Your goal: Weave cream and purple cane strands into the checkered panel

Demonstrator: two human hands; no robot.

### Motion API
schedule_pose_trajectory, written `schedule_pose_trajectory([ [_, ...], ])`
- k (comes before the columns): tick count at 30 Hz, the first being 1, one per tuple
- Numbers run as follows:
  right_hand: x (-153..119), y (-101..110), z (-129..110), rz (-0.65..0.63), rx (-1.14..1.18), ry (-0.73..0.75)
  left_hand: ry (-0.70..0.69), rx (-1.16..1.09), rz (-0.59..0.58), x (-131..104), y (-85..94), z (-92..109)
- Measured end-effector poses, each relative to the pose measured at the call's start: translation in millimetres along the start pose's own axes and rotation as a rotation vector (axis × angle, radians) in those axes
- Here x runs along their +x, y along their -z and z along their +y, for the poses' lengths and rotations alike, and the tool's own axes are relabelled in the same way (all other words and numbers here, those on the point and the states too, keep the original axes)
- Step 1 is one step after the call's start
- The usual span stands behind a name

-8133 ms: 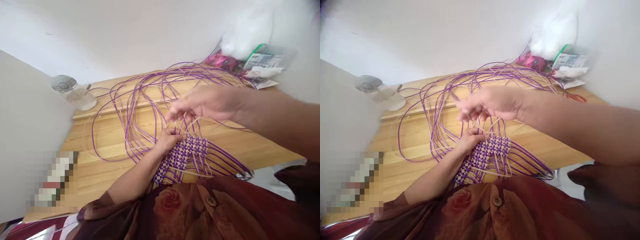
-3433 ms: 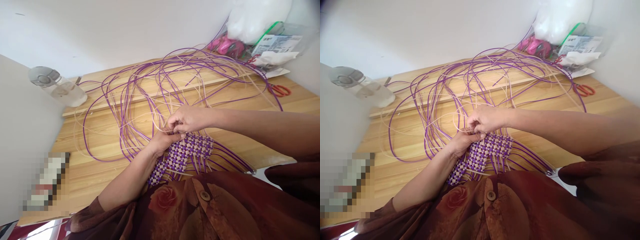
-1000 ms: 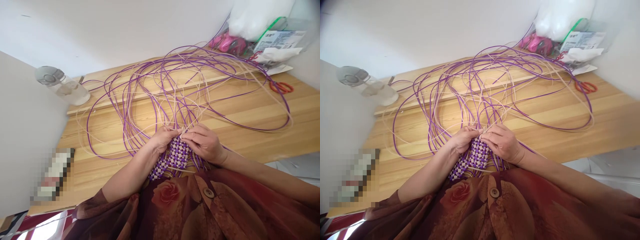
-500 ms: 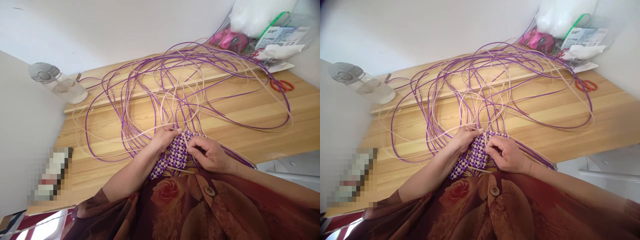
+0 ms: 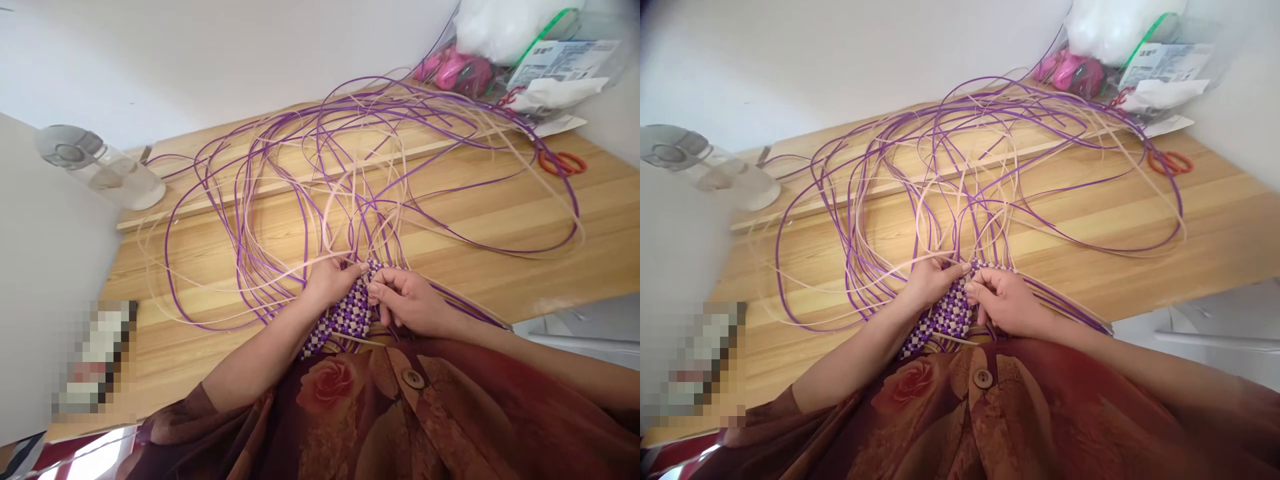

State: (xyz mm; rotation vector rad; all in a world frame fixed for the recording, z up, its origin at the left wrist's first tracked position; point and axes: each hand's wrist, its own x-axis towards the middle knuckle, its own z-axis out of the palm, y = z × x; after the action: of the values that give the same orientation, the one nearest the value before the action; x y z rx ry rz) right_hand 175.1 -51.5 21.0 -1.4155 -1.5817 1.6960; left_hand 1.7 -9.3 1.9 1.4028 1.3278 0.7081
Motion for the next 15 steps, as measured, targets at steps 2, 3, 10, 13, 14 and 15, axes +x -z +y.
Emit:
schedule_pose_trajectory([
  [2,2,-1,-3,-0.026,0.016,-0.057,-0.033,0.106,0.033,1,-1.5,0],
  [3,2,-1,-4,-0.046,0.017,-0.075,-0.055,0.133,0.032,1,-1.5,0],
  [10,7,22,-19,-0.186,0.028,-0.189,0.027,-0.184,-0.019,2,0.3,-3],
  [13,19,37,-30,-0.031,0.065,-0.178,0.108,-0.451,-0.068,1,-0.6,1],
  [14,24,39,-33,0.008,0.059,-0.161,0.113,-0.498,-0.079,0,-0.8,3],
  [15,28,41,-36,0.026,0.051,-0.141,0.107,-0.533,-0.088,0,-0.8,4],
])
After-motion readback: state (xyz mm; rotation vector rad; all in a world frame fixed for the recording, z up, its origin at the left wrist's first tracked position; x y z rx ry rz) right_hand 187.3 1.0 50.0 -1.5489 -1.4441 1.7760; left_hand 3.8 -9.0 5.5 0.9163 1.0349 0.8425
